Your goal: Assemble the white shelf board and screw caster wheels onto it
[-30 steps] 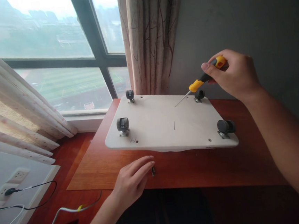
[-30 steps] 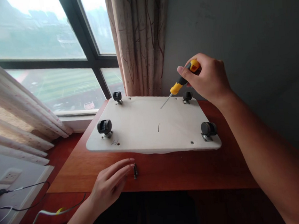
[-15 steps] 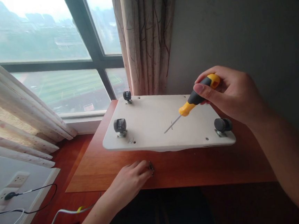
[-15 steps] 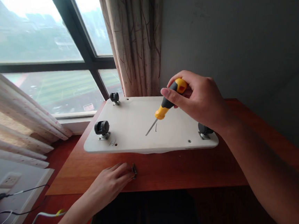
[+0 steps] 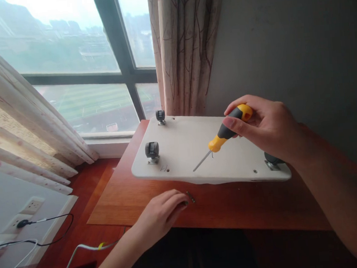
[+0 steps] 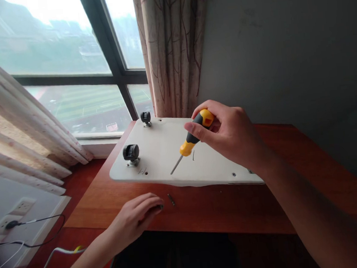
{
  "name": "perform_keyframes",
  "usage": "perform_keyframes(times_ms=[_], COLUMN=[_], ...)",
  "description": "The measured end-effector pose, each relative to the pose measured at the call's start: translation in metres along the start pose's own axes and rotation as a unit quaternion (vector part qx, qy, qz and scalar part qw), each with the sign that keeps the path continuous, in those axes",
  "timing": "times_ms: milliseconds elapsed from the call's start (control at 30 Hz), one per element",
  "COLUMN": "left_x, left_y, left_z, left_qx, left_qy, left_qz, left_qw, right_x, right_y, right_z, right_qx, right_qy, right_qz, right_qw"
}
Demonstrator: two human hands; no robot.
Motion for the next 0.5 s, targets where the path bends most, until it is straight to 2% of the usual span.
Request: perform_keyframes(times_ms=[100, 233, 333, 500], left_x=[0.005, 0.008, 0.008, 0.014], left_y=[0.018, 0.037, 0.041, 0.036], left_z=[0.005, 0.020, 0.031, 0.037], left_qx=[-0.119, -0.223, -0.247, -0.229], left_qy=[0.056, 0.154, 0.182, 0.181], left_qz=[-0.067, -0.073, -0.061, -0.014], left_qw=[0.989, 0.960, 0.950, 0.956], right_x=[0.006, 0.017, 0.025, 0.032], right_y=[-0.005, -0.014, -0.022, -0.032], right_z=[0.008, 0.019, 0.024, 0.029], right_qx=[-0.009, -0.008, -0.004, -0.007], right_qy=[0.021, 0.061, 0.080, 0.098], right_qz=[0.004, 0.015, 0.019, 0.013], right_qw=[1.000, 0.998, 0.997, 0.995])
Point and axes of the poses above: each hand's wrist, its own z-axis towards the middle knuckle, its own y-axis out of the back of the hand, x = y × z, the point moved 1 cm from there along z, towards the middle knuckle, and after that the axes turned 8 degrees about y, right-handed, at the moved point
